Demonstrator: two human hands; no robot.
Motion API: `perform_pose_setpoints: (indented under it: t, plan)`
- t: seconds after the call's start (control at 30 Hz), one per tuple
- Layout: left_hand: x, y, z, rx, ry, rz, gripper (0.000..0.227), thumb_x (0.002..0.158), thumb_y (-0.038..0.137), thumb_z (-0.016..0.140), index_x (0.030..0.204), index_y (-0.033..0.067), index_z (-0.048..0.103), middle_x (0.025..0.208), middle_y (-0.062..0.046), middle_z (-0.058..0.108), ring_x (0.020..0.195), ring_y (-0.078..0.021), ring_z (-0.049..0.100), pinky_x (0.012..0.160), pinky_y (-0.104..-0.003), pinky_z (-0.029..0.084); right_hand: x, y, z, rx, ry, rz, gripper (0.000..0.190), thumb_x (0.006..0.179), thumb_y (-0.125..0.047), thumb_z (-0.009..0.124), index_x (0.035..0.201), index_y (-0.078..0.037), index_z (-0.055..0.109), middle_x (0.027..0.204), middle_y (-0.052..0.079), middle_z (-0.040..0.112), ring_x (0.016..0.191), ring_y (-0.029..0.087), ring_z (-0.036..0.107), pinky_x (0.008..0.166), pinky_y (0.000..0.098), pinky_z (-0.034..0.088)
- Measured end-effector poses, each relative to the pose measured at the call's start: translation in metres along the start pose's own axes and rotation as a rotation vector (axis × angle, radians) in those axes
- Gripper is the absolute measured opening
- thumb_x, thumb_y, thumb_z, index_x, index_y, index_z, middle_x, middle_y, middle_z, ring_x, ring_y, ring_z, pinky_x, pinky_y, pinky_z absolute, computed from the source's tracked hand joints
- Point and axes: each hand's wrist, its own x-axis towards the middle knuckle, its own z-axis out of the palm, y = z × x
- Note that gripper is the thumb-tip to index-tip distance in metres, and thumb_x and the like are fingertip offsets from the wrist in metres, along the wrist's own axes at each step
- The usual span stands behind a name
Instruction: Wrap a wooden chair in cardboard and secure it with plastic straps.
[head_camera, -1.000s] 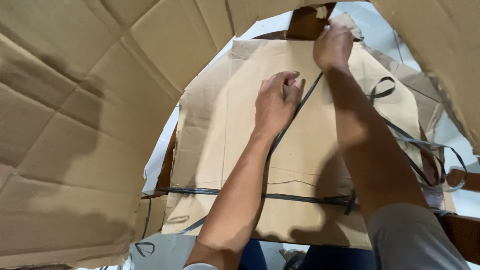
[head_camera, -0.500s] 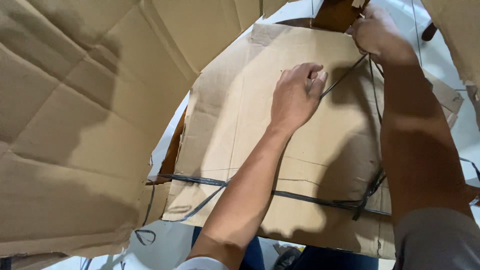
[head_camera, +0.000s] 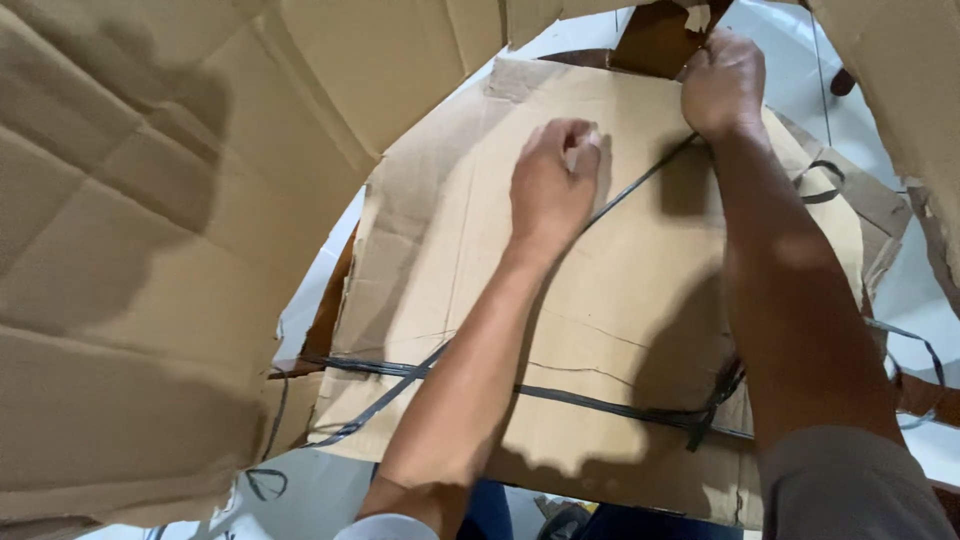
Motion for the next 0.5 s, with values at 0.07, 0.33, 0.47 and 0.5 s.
perform_pose_setpoints:
  t: [0.07, 0.33, 0.47, 0.5]
  plan:
    - [0.011, -0.007, 0.003, 0.074, 0.113, 0.047, 0.026, 0.095, 0.026, 0.055, 0.11, 0.0082, 0.067, 0.105, -0.009, 0.07, 0.099, -0.0272, 0.067, 0.087, -0.038, 0.053, -0.002, 0.002, 0.004, 0.134, 0.046, -0.028, 0.019, 0.094, 0.005, 0.053, 0.097, 0.004, 0.072, 0.089, 0.014, 0.073, 0.07, 0.031, 0.06, 0.069, 0.0421, 0.051]
    - [0.113, -0.053, 0.047, 0.215, 0.207, 0.209, 0.026, 0.09, 0.012, 0.062, 0.114, 0.0013, 0.06, 0.097, -0.015, 0.07, 0.092, -0.0317, 0.071, 0.086, -0.046, 0.057, 0.001, 0.005, 0.012, 0.047, 0.068, 0.059, 0.023, 0.095, 0.007, 0.054, 0.096, 0.0, 0.076, 0.082, 0.01, 0.074, 0.063, 0.023, 0.063, 0.063, 0.0404, 0.054]
    - [0.212, -0.141, 0.124, 0.633, 0.165, 0.367, 0.039, 0.071, 0.033, 0.075, 0.095, 0.0021, 0.072, 0.092, -0.018, 0.071, 0.083, -0.0347, 0.067, 0.083, -0.042, 0.055, 0.002, 0.015, 0.019, -0.025, 0.061, 0.041, 0.017, 0.094, 0.004, 0.053, 0.093, 0.003, 0.07, 0.084, 0.015, 0.072, 0.066, 0.029, 0.062, 0.067, 0.0432, 0.053]
    - [0.217, -0.14, 0.124, 0.629, 0.167, 0.375, 0.039, 0.071, 0.033, 0.075, 0.095, 0.0021, 0.072, 0.092, -0.018, 0.071, 0.083, -0.0347, 0.067, 0.083, -0.042, 0.055, 0.003, 0.014, 0.019, -0.03, 0.07, 0.041, 0.017, 0.094, 0.004, 0.053, 0.093, 0.003, 0.07, 0.084, 0.015, 0.072, 0.066, 0.029, 0.062, 0.067, 0.0432, 0.053]
